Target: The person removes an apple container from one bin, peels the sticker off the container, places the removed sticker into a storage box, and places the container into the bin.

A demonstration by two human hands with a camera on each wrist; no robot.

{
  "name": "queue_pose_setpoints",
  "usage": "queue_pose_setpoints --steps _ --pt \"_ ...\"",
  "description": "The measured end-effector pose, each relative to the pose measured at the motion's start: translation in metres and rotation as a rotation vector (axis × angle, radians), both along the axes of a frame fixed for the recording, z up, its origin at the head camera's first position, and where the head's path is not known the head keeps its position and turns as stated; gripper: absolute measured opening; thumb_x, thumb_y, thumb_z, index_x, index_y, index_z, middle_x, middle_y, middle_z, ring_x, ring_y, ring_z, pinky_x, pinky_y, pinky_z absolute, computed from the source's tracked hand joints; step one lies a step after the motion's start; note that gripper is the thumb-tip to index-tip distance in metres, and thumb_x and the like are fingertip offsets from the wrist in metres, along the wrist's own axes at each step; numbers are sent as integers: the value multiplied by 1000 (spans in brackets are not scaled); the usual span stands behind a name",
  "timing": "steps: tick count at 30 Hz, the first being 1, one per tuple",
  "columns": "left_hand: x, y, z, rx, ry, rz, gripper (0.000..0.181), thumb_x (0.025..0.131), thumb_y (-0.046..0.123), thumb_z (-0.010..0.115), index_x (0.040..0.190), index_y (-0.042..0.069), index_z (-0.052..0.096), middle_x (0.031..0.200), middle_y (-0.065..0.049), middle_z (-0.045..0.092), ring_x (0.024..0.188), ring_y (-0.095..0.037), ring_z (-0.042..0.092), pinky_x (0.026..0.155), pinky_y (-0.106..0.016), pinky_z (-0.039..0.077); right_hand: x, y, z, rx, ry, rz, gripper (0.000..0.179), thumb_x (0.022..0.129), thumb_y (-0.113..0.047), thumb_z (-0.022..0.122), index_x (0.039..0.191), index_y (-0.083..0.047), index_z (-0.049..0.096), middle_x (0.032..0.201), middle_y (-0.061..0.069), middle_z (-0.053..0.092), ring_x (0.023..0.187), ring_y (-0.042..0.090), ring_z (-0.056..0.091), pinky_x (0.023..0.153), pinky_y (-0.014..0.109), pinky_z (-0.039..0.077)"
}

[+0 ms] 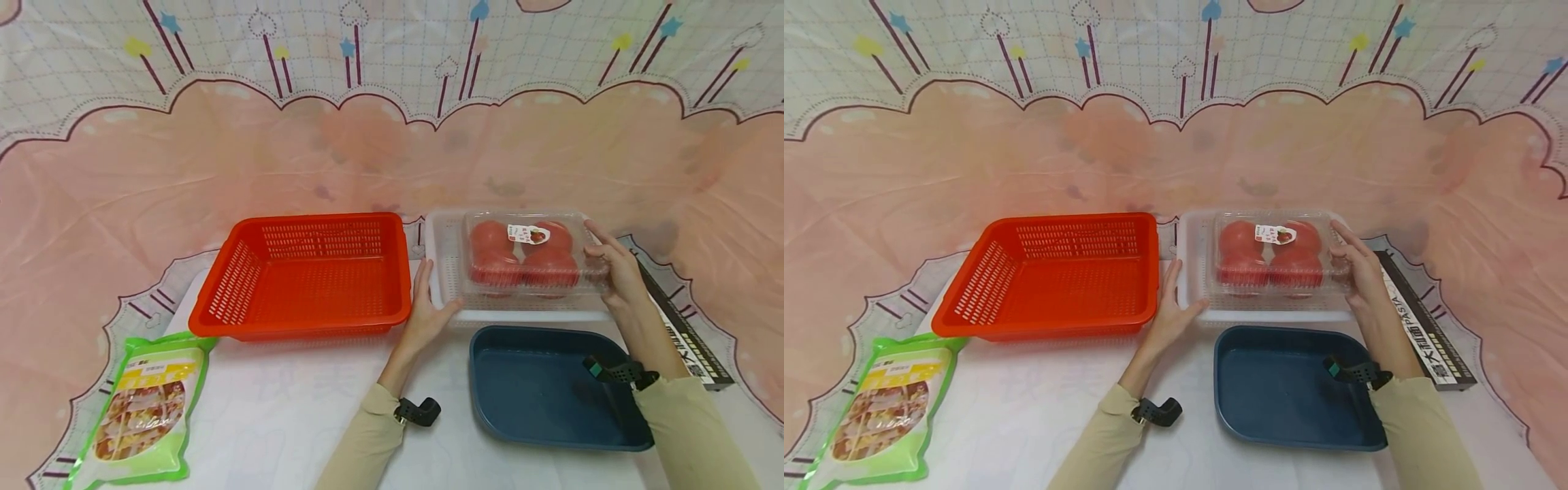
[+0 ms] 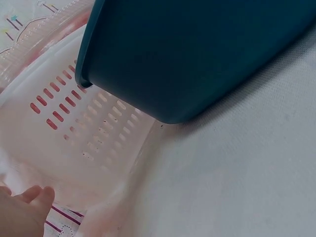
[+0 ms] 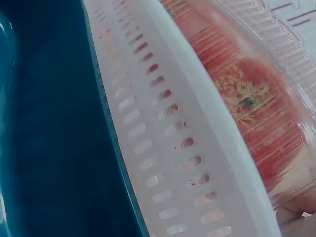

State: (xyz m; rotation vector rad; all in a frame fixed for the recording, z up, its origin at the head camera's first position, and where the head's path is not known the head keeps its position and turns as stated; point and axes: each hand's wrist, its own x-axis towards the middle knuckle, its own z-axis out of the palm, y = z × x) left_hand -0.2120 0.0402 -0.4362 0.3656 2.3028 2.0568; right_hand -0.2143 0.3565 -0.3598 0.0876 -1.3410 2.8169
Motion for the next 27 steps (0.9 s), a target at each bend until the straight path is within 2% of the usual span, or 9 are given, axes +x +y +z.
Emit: queue_pose_setpoints --steps 4,7,10,13,16,19,23,26,27 --pt "6 0 4 -52 -36 19 73 92 37 56 154 35 18 164 6 4 150 -25 12 117 -63 19 3 -2 0 -58 11 31 44 98 9 34 124 -10 63 59 5 58 43 11 48 37 20 38" --pt "13 2 11 -95 2 66 63 96 40 45 153 40 19 164 8 4 151 -24 10 116 -66 16 6 -3 2 -97 24 44 44 98 10 33 127 -9 61 62 7 60 44 12 49 38 20 38" --pt "19 6 26 -122 83 124 58 98 41 40 153 36 24 164 6 8 151 -23 13 117 -64 17 8 -5 5 -101 35 47 46 97 10 34 128 -10 60 68 8 63 48 12 54 40 21 43" --pt "19 10 49 -137 135 110 57 99 44 41 153 32 27 163 5 16 149 -23 20 116 -61 23 10 -8 8 -83 44 37 46 97 10 35 129 -10 60 71 8 64 50 12 57 42 22 46" --pt "8 12 74 -123 155 33 60 98 47 43 153 29 27 160 1 27 142 -26 36 110 -53 39 13 -10 11 -55 43 25 45 97 9 36 129 -11 61 70 6 65 49 10 57 40 20 44" --pt "-7 12 91 -150 150 -13 61 97 48 46 153 28 29 153 -6 39 126 -28 53 95 -45 53 16 -14 13 -39 26 18 45 97 8 38 128 -13 62 70 5 65 51 10 57 39 19 41" --pt "-22 9 99 -189 107 -37 58 96 49 48 150 31 35 133 -12 56 106 -25 62 86 -39 57 20 -19 17 -48 25 15 45 97 8 38 129 -13 61 69 4 64 52 10 56 40 18 41" --pt "-27 8 99 -167 81 -48 58 95 50 50 149 32 37 129 -11 57 106 -25 58 87 -40 56 22 -24 19 -42 42 20 45 97 7 37 129 -14 60 68 3 63 50 9 54 41 18 43" --pt "-27 7 99 -159 68 -44 58 95 51 51 148 34 37 133 -10 54 112 -25 54 89 -42 54 23 -26 19 -40 46 24 45 98 7 37 129 -14 60 69 3 62 50 9 54 42 18 43"
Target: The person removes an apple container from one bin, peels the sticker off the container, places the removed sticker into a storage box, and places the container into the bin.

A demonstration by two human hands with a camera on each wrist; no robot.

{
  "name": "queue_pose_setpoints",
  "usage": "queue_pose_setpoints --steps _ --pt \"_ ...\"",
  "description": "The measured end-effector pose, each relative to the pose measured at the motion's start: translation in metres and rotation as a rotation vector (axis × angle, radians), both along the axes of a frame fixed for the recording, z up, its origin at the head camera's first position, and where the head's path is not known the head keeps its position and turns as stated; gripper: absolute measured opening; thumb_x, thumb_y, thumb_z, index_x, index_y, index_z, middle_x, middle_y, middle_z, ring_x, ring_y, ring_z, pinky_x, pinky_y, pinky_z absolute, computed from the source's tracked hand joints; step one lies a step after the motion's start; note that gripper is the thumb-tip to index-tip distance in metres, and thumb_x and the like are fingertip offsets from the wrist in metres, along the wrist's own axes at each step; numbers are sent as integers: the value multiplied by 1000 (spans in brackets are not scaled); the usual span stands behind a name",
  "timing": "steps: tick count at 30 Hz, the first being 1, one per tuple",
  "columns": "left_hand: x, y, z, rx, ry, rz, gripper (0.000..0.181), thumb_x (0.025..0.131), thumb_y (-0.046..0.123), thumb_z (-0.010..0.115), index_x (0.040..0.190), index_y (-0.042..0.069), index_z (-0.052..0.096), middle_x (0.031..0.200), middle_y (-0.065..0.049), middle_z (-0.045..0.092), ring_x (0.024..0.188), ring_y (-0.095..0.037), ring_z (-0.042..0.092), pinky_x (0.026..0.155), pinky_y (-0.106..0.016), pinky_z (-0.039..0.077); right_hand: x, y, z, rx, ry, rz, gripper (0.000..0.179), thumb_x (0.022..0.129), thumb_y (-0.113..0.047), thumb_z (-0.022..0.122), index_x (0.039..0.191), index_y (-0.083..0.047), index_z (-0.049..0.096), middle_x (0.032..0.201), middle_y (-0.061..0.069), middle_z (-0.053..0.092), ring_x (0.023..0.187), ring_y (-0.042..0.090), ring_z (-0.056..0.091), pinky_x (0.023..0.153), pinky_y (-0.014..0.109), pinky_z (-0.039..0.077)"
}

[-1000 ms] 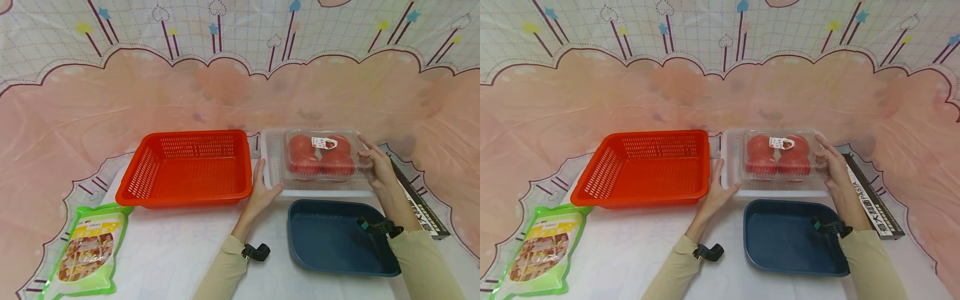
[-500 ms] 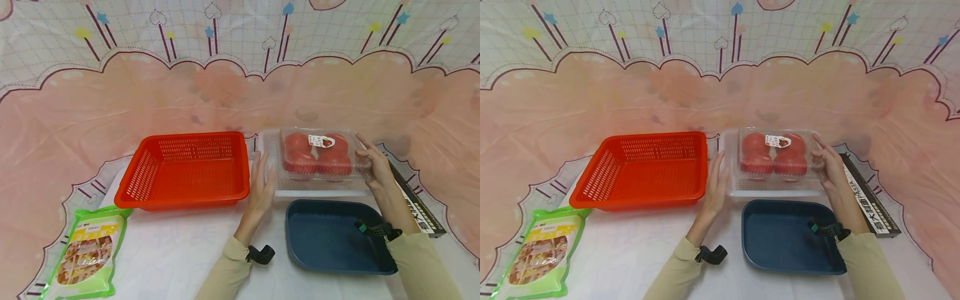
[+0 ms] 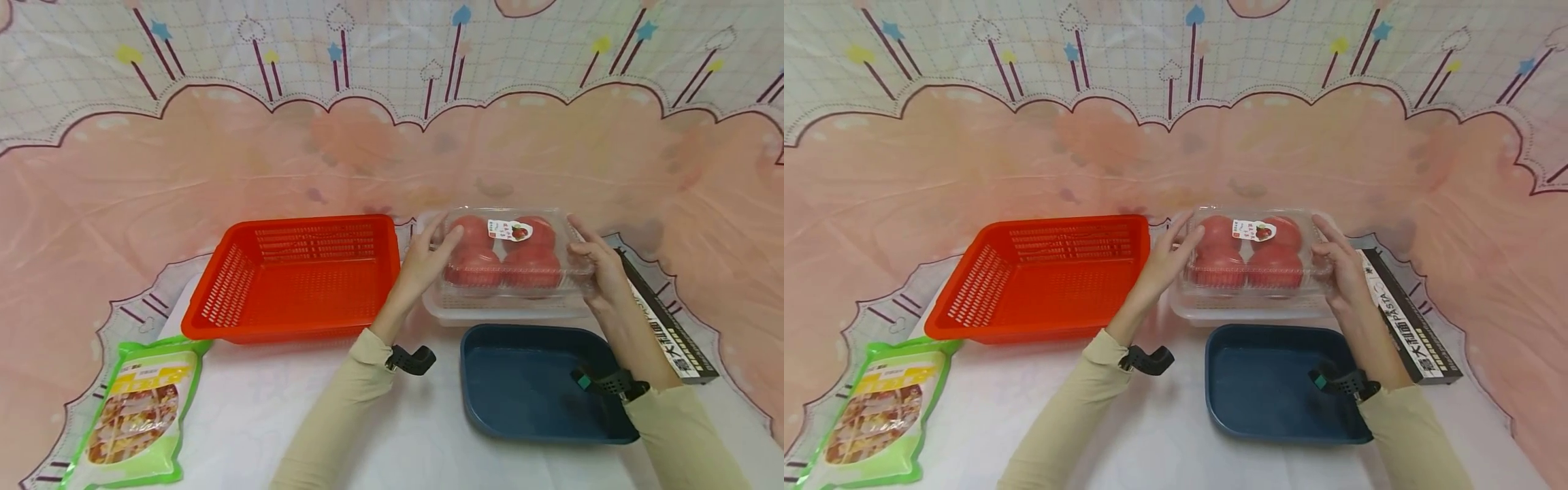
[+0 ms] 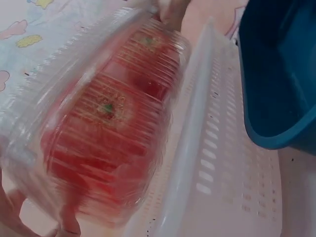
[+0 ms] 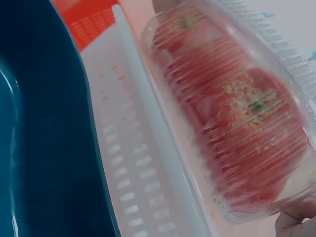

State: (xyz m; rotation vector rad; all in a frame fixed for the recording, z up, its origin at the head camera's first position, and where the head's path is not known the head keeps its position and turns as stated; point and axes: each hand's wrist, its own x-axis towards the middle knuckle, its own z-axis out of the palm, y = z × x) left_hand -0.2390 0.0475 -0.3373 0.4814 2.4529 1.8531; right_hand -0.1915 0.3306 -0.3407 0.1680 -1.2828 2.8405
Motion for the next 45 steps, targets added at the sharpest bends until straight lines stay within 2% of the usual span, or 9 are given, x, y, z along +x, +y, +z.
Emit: queue_pose_setpoints --steps 3,6,11,15,20,24,31,37,45 --pt "-1 -4 2 17 2 10 57 94 49 54 147 34 39 141 -9 43 125 -26 41 94 -48 51 2 -7 2 49 7 -10 44 98 6 38 129 -16 61 69 1 60 48 7 52 41 17 42" --pt "0 -10 6 24 12 12 55 93 48 55 145 36 41 146 -8 37 131 -28 34 98 -54 48 5 -13 5 127 14 -44 43 98 4 41 128 -18 62 69 -2 58 48 5 49 40 16 41" --pt "5 -22 11 0 54 7 54 94 46 55 144 34 42 150 -3 40 127 -27 45 97 -52 51 10 -26 9 311 28 -129 39 97 -3 48 129 -21 61 71 -7 56 54 3 49 44 14 39" --pt "11 -32 11 -33 69 41 53 93 44 56 144 31 45 135 -6 48 123 -22 43 92 -44 54 14 -36 10 445 60 -195 39 97 -4 50 130 -21 59 77 -6 53 58 4 48 43 13 40" --pt "20 -44 13 -67 49 70 50 93 45 55 141 31 47 114 -9 47 103 -21 41 71 -34 50 22 -49 9 587 83 -233 40 97 -5 46 130 -25 57 80 -5 50 55 2 44 39 13 36" --pt "28 -54 16 -82 34 52 49 93 42 56 140 32 47 110 -9 44 100 -22 41 67 -31 47 29 -58 8 672 113 -246 42 97 -4 44 133 -23 54 77 -5 46 52 2 41 38 15 33" --pt "35 -70 21 -114 42 47 45 93 37 57 137 32 47 103 -10 39 95 -23 40 63 -31 42 34 -69 10 735 128 -224 42 98 -6 45 136 -22 52 78 -3 42 52 4 39 37 19 29" --pt "38 -80 23 -147 63 43 45 94 35 58 137 32 46 102 -10 39 96 -23 39 64 -31 43 34 -75 8 752 141 -196 43 98 -7 43 138 -22 50 79 -3 42 54 6 39 37 18 30" --pt "42 -96 28 -194 57 22 49 94 33 59 140 34 43 105 -12 39 98 -24 41 67 -31 47 35 -82 7 903 131 -185 45 98 -12 46 142 -23 46 88 0 44 64 9 43 43 23 35"
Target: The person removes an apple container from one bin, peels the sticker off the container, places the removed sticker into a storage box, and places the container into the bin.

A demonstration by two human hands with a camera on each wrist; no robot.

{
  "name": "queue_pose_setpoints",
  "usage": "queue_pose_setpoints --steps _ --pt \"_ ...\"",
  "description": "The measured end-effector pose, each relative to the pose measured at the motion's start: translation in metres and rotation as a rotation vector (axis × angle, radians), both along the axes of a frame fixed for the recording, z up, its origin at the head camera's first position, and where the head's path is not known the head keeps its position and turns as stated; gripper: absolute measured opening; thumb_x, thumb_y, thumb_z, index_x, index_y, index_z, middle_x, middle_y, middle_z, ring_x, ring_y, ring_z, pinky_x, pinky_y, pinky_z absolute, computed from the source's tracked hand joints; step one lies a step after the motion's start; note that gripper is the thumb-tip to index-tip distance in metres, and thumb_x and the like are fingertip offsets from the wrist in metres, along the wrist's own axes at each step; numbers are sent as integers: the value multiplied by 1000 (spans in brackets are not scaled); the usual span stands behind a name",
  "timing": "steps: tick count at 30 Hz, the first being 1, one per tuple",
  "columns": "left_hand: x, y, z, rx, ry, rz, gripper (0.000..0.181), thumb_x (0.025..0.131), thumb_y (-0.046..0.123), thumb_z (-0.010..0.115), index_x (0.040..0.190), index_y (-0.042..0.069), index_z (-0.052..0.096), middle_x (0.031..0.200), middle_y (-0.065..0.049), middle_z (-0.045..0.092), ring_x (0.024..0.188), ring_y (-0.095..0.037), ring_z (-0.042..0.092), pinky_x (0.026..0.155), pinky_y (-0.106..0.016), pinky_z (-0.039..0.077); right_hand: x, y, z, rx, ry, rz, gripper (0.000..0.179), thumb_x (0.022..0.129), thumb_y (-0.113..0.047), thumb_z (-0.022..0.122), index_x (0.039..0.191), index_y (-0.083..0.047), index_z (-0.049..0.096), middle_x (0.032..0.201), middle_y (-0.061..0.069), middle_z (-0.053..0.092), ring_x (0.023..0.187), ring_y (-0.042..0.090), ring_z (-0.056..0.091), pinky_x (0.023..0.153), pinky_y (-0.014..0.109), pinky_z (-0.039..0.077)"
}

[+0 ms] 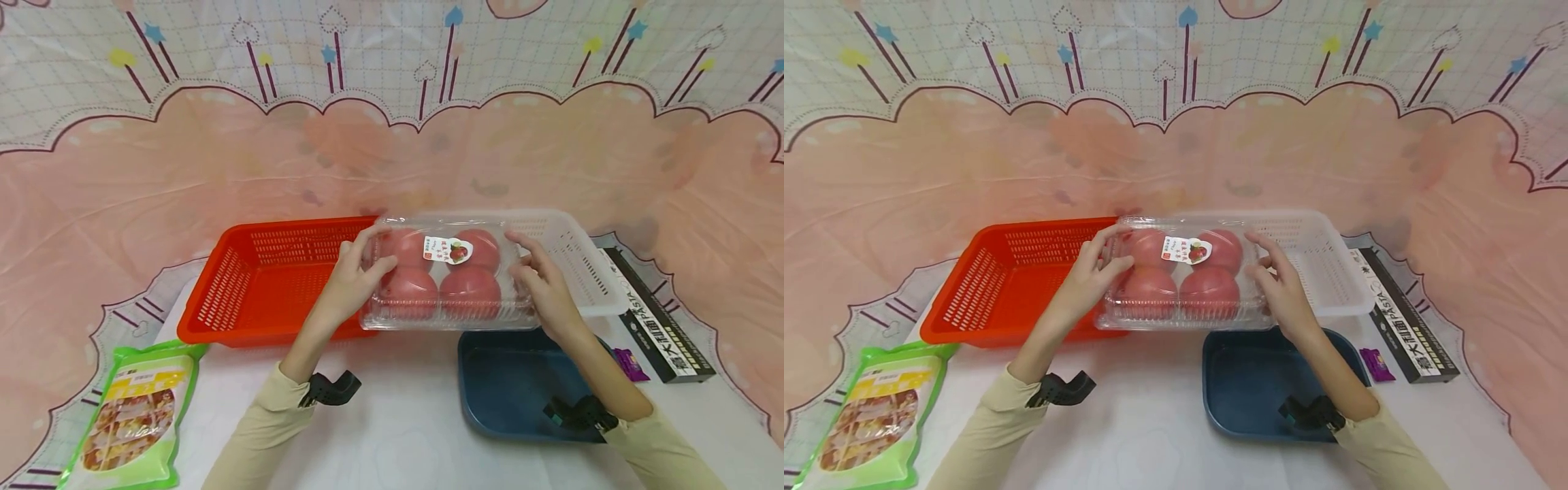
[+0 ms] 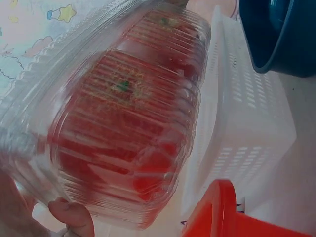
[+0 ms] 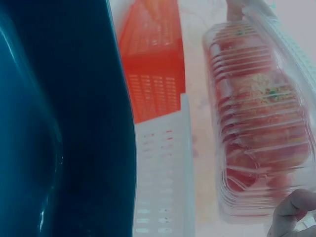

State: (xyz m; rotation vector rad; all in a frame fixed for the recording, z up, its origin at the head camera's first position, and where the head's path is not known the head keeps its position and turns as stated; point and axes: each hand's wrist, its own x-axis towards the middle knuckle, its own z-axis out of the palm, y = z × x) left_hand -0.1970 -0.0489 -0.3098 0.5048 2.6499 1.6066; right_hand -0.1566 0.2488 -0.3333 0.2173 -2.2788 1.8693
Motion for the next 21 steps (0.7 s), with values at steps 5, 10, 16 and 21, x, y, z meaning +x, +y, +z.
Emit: queue_pose_setpoints --steps 5,10,16,21 --pt "6 -12 1 -47 13 -5 51 93 34 60 141 37 41 105 -12 42 99 -24 40 65 -30 47 2 -6 -1 54 -1 31 47 98 -11 48 143 -20 45 89 -1 43 62 9 44 48 23 39" --pt "10 -21 3 -93 16 -12 54 92 35 61 142 36 41 106 -12 43 100 -24 39 63 -30 47 5 -12 -3 81 -2 72 48 97 -9 48 145 -15 42 87 1 42 59 9 44 50 25 41" --pt "18 -30 4 -163 -17 5 55 92 38 61 143 36 39 105 -12 43 99 -25 41 63 -30 47 6 -18 -6 84 -15 89 48 97 -9 49 145 -14 42 89 2 40 59 11 42 44 26 39" --pt "21 -36 5 -177 -29 15 57 91 37 62 143 35 39 107 -12 43 100 -26 43 66 -30 50 7 -24 -6 96 -25 98 50 96 -10 49 145 -15 41 90 5 40 59 13 44 44 27 40"
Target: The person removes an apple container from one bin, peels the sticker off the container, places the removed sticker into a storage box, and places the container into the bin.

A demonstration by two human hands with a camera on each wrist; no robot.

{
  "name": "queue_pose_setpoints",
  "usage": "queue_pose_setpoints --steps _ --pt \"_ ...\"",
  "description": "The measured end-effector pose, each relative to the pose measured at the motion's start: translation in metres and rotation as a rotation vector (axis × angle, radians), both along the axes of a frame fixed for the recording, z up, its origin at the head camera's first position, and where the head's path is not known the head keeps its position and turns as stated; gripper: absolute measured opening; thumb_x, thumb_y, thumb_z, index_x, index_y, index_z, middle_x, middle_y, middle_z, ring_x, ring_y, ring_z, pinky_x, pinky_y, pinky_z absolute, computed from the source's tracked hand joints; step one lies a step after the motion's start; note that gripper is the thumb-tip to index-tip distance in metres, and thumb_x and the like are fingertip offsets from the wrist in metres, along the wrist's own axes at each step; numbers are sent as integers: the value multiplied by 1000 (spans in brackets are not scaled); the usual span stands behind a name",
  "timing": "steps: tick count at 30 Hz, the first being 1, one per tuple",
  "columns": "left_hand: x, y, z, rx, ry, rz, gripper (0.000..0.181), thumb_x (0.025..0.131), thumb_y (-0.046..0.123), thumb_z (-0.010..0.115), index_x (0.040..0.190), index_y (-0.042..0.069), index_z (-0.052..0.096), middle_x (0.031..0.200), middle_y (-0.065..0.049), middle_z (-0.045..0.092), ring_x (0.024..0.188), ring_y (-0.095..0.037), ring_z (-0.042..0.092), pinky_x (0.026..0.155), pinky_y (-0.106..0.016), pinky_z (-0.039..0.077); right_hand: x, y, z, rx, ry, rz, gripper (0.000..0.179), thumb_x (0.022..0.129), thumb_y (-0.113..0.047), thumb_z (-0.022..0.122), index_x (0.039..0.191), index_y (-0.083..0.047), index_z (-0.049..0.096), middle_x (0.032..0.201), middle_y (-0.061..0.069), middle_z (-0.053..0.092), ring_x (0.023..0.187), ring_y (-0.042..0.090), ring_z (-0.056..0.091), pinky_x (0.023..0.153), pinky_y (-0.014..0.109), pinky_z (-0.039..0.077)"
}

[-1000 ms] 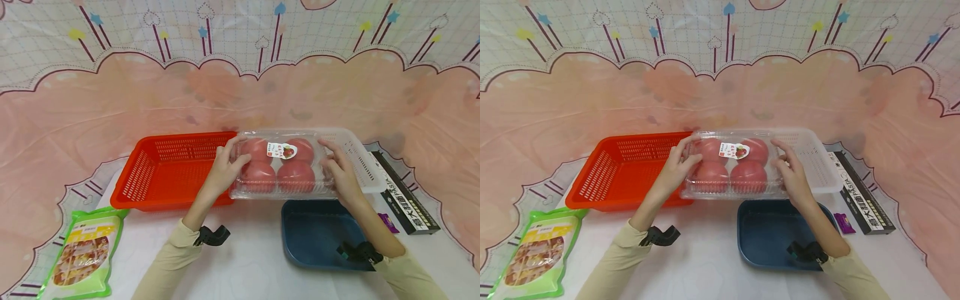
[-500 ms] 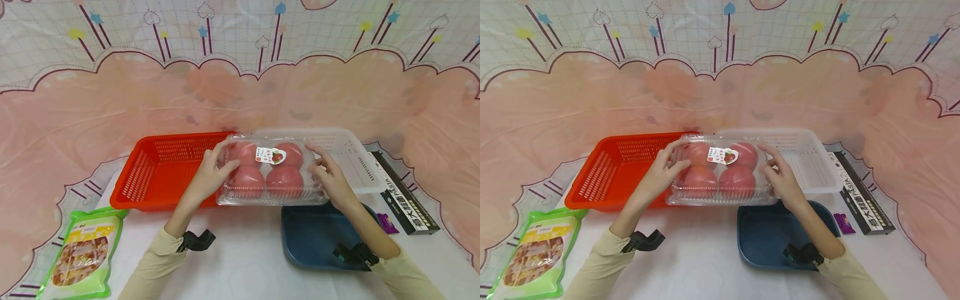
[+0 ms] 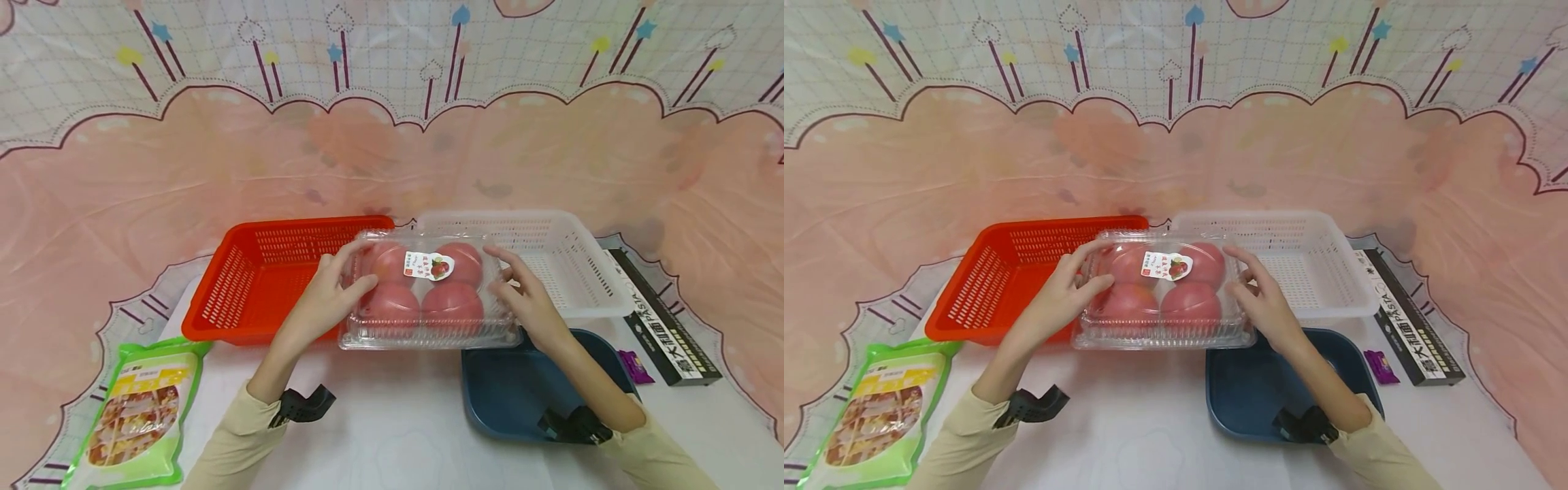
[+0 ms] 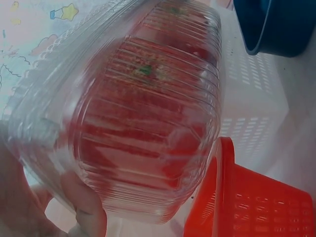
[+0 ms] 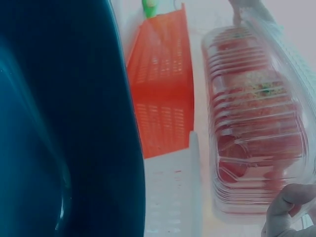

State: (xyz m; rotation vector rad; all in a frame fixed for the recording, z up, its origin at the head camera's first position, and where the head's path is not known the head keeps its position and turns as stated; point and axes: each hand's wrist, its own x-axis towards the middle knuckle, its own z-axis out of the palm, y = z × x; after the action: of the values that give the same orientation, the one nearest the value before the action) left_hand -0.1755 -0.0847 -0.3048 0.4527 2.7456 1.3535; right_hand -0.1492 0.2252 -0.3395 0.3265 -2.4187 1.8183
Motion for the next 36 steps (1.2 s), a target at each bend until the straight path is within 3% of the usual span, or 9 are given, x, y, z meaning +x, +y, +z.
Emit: queue_pose_setpoints --steps 13,19,26,36 --pt "14 -19 -6 -16 7 27 51 91 32 63 138 33 43 107 -14 42 97 -26 42 65 -29 48 9 -15 -3 112 -20 77 53 96 -12 53 146 -20 39 95 11 43 62 16 46 45 28 43" --pt "22 -28 -9 -33 16 34 50 91 31 63 137 31 44 107 -14 43 97 -26 41 64 -28 47 14 -26 -3 107 -62 61 53 94 -11 55 144 -24 41 94 11 43 62 16 47 40 28 42" --pt "30 -36 -11 -9 11 53 49 91 30 64 136 32 45 103 -13 41 94 -25 39 62 -28 46 23 -37 -3 83 -99 41 53 94 -13 55 144 -26 41 95 11 40 67 18 47 43 25 40" --pt "51 -56 -16 59 6 49 48 92 23 64 136 27 46 110 -14 43 100 -25 37 67 -29 49 38 -52 -6 69 -126 95 54 94 -14 58 143 -27 41 97 12 43 64 19 49 40 29 46"
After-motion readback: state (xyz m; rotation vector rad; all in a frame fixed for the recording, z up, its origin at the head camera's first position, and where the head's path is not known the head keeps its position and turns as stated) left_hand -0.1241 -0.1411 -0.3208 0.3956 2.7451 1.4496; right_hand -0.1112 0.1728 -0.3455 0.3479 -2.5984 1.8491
